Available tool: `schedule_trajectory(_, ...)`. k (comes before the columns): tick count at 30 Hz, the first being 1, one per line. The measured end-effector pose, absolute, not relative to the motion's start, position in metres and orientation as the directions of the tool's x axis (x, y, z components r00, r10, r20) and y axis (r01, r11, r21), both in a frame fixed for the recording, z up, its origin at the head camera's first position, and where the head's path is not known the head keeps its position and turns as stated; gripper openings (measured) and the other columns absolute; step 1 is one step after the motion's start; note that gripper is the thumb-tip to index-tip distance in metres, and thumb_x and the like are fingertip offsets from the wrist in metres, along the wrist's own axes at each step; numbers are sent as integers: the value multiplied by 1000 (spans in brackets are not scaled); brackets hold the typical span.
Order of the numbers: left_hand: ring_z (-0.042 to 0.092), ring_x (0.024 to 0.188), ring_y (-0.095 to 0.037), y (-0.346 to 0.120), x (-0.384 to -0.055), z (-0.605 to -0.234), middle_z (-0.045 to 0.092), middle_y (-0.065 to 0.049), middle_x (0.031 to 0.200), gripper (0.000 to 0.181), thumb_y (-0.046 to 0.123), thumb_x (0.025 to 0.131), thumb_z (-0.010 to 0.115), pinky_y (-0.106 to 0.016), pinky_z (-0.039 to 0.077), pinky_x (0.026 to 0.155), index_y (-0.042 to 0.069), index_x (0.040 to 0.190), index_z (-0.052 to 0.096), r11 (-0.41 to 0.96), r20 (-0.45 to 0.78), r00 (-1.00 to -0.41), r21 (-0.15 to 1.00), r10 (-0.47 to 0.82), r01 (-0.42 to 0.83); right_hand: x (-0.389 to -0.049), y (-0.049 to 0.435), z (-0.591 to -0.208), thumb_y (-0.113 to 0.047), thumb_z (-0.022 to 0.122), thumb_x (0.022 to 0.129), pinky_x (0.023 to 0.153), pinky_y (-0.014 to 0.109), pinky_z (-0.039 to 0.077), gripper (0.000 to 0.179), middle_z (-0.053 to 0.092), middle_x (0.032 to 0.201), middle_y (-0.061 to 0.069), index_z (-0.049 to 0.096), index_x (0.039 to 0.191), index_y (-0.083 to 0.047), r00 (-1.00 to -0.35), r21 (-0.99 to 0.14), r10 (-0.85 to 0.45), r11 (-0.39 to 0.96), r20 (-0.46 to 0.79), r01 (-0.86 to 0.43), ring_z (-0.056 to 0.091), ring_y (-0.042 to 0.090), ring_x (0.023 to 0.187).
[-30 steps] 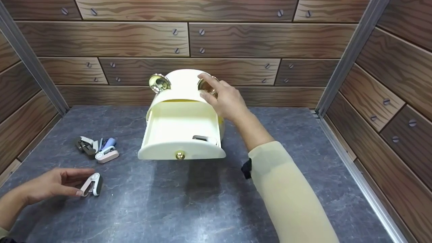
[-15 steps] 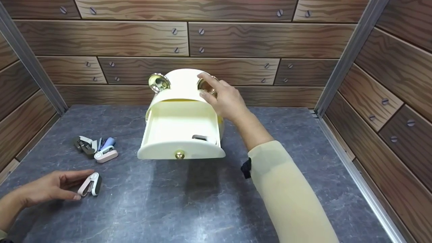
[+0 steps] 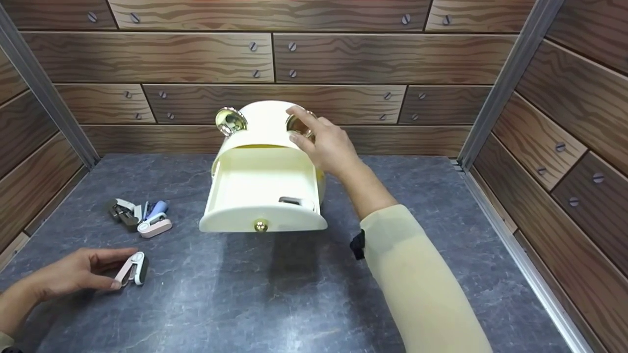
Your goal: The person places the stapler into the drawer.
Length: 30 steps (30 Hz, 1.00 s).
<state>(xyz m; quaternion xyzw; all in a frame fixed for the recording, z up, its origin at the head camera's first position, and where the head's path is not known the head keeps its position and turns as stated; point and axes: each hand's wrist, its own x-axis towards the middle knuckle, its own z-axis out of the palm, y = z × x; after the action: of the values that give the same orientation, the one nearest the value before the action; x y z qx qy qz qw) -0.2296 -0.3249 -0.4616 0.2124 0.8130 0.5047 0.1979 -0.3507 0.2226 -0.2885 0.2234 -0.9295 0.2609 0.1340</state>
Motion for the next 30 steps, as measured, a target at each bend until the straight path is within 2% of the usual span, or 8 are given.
schedule_trajectory(6, 45, 131, 11, -324, -230, -462, 41, -29, 160, 83, 12, 88, 87, -10, 37, 107, -8, 156, 44, 405, -117, -830, 904, 545, 139, -350, 223, -288, -40, 57, 111, 90, 53, 49, 54, 65, 132, 13, 42, 162, -33, -870, -425, -334, 771, 363, -474, 66, 31, 101)
schedule_trajectory(12, 43, 130, 14, -325, -231, -461, 48, -23, 158, 80, 18, 87, 89, -8, 32, 106, -2, 155, 51, 473, -107, -841, 861, 531, 189, -350, 223, -288, -41, 57, 111, 90, 54, 49, 53, 66, 132, 14, 43, 161, -33, -868, -427, -338, 768, 364, -478, 66, 31, 103)
schedule_trajectory(14, 44, 132, 11, -325, -231, -460, 50, -21, 157, 80, 20, 86, 89, -8, 32, 107, 0, 154, 53, 493, -113, -846, 849, 520, 189, -349, 223, -288, -41, 56, 111, 91, 55, 50, 53, 65, 132, 14, 42, 162, -33, -868, -430, -339, 765, 362, -478, 66, 32, 104)
schedule_trajectory(16, 46, 136, 0, -325, -230, -460, 52, -20, 156, 80, 21, 85, 90, -9, 32, 107, 2, 153, 54, 511, -122, -853, 840, 508, 184, -350, 223, -288, -42, 57, 111, 92, 56, 50, 53, 65, 132, 14, 43, 161, -34, -869, -431, -337, 767, 362, -477, 67, 32, 106)
schedule_trajectory(20, 49, 135, -5, -325, -230, -460, 53, -19, 155, 79, 21, 84, 90, -10, 34, 106, 2, 153, 55, 513, -128, -859, 841, 496, 170, -350, 222, -289, -41, 58, 110, 93, 56, 50, 52, 67, 130, 13, 44, 160, -34, -866, -425, -334, 768, 373, -479, 67, 32, 106)
schedule_trajectory(23, 51, 130, 3, -324, -231, -461, 53, -22, 155, 79, 18, 85, 90, -11, 37, 105, -1, 153, 54, 484, -134, -856, 863, 499, 147, -350, 222, -289, -41, 58, 110, 92, 55, 50, 52, 67, 130, 13, 44, 160, -34, -864, -424, -337, 766, 374, -482, 67, 32, 105)
schedule_trajectory(30, 57, 126, 1, -323, -232, -461, 53, -27, 153, 76, 12, 88, 87, -15, 45, 103, -7, 152, 51, 434, -128, -846, 891, 518, 131, -351, 222, -289, -42, 57, 110, 93, 55, 49, 53, 66, 130, 12, 43, 161, -35, -868, -425, -337, 769, 365, -477, 66, 31, 105)
